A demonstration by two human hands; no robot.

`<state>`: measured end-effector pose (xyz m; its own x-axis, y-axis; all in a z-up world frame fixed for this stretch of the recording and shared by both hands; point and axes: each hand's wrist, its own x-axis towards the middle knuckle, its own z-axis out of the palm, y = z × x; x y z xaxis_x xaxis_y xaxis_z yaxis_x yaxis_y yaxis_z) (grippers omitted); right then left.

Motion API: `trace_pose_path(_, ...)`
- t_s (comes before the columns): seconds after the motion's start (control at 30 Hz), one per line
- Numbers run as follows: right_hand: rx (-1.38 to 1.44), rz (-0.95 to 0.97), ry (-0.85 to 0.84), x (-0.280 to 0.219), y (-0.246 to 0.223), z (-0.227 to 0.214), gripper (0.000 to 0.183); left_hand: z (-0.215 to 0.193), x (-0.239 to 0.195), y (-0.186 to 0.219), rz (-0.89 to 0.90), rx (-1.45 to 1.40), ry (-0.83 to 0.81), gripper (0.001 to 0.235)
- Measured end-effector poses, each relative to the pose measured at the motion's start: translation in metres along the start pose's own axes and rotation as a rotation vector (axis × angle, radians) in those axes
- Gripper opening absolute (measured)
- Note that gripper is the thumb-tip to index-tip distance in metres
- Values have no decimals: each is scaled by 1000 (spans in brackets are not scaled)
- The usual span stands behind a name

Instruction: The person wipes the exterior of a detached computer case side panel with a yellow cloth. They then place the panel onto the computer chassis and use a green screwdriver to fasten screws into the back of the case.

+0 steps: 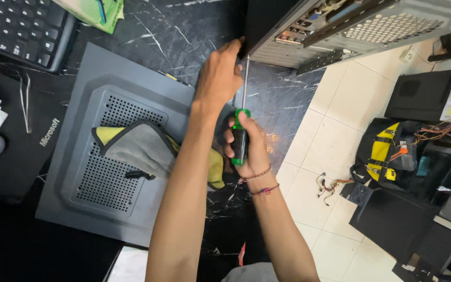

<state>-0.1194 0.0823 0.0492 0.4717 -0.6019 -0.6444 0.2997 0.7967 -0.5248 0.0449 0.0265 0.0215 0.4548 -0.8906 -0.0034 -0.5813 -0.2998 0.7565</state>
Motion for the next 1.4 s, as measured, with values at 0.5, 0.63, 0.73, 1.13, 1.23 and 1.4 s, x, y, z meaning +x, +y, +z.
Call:
trace_pose_path(0.5,181,55,-139,4,11,-15,52,-2,-6,-1,12,-96,5,53)
trace_pose_path(0.63,188,59,-118,9,10,-22,48,0,-5,-2,34,-79,27,52)
trace_pose_path(0.73,173,21,-109,8,12,-19,51,2,-5,-3,37,-61,39,55)
trace_pose_path(1.13,-121,-153,40,3,8,-9,52,0,-4,-1,59,-75,61,52)
trace_pose_path(1.23,-124,-153,53,2,8,-10,51,2,-6,-2,45,-99,45,54)
trace_pose_path(1.4,-98,-137,39,2,7,-8,49,1,-5,-2,70,-110,64,53)
